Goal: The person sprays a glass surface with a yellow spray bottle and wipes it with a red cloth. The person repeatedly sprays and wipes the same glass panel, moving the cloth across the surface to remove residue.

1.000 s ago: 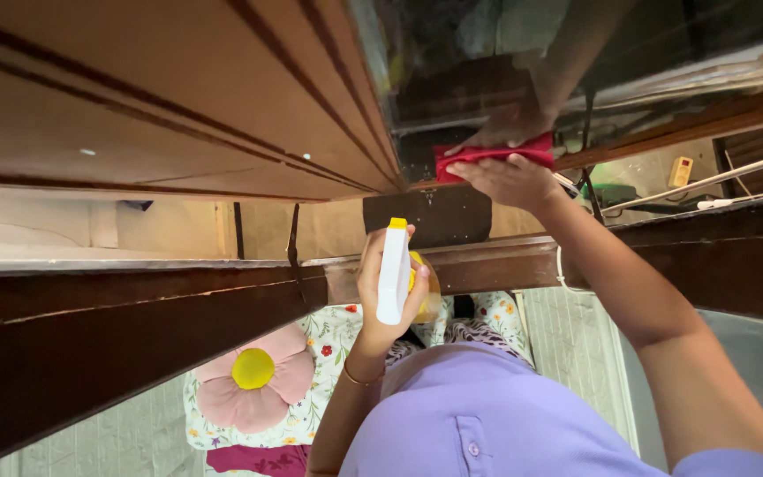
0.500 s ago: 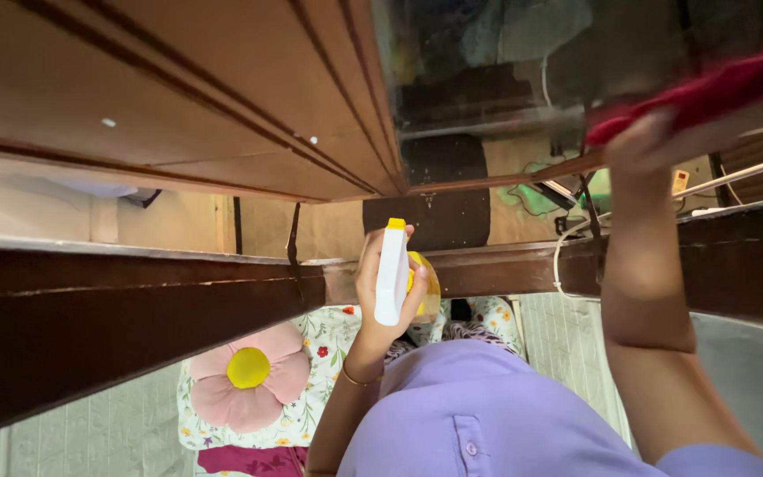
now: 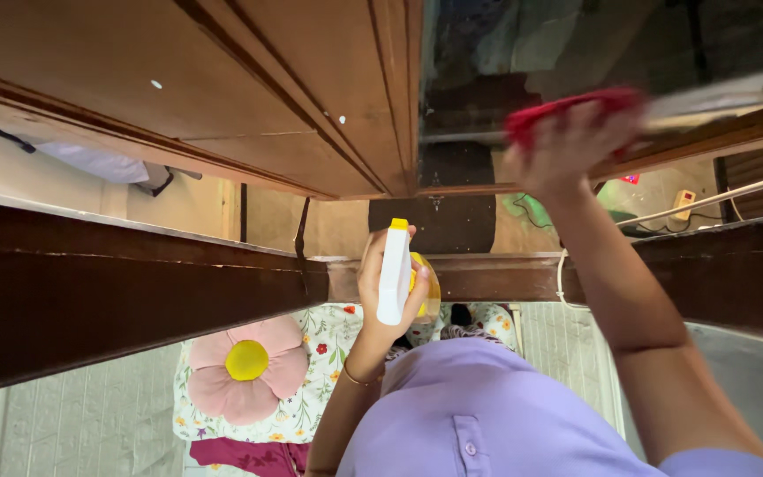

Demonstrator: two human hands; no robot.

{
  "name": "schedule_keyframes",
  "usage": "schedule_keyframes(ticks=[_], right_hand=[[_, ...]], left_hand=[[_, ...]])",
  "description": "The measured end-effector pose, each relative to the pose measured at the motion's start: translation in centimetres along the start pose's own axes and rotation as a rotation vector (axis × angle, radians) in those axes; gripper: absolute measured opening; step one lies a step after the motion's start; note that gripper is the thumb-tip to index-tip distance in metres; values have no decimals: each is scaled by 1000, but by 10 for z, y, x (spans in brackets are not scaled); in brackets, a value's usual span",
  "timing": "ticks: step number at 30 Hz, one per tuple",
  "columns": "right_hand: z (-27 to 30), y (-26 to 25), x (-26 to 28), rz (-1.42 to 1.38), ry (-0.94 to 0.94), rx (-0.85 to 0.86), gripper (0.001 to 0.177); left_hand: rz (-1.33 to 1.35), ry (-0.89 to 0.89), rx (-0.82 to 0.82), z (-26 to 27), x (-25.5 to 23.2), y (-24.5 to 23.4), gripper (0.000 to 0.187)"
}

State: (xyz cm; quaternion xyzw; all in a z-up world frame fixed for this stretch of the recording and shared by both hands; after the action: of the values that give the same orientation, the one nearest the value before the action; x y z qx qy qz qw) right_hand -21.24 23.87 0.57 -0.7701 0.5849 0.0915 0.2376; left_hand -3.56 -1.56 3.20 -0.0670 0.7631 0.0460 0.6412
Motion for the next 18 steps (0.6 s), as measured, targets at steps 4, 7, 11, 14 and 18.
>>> schedule_keyframes(ticks=[4, 7, 11, 14, 18], right_hand=[[40, 11, 48, 130, -619, 298, 74], [34, 7, 48, 131, -707, 211, 63], [-11, -11, 29, 80, -613, 160, 60], [-71, -27, -2, 160, -383, 102, 72], [-147, -71, -68, 95, -77, 52, 63]], left_hand=[[24, 1, -5, 2, -3, 0, 52], [1, 34, -3, 4, -7, 0, 52], [-103, 103, -24, 5, -15, -1, 53], [43, -22, 17, 6, -9, 1, 52], [15, -3, 19, 7, -10, 1, 52]])
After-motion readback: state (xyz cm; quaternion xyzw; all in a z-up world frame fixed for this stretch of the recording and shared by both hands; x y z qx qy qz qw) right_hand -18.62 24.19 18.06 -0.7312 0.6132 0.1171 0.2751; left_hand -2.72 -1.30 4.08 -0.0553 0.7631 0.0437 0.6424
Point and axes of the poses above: each hand's wrist, its own z-axis away from the middle knuckle, its own y-axis out of the palm, x = y × z, the point moved 6 cm from there along -z, towards the middle knuckle, and after that the axes turned 14 degrees about -y, right-handed, at the moved point
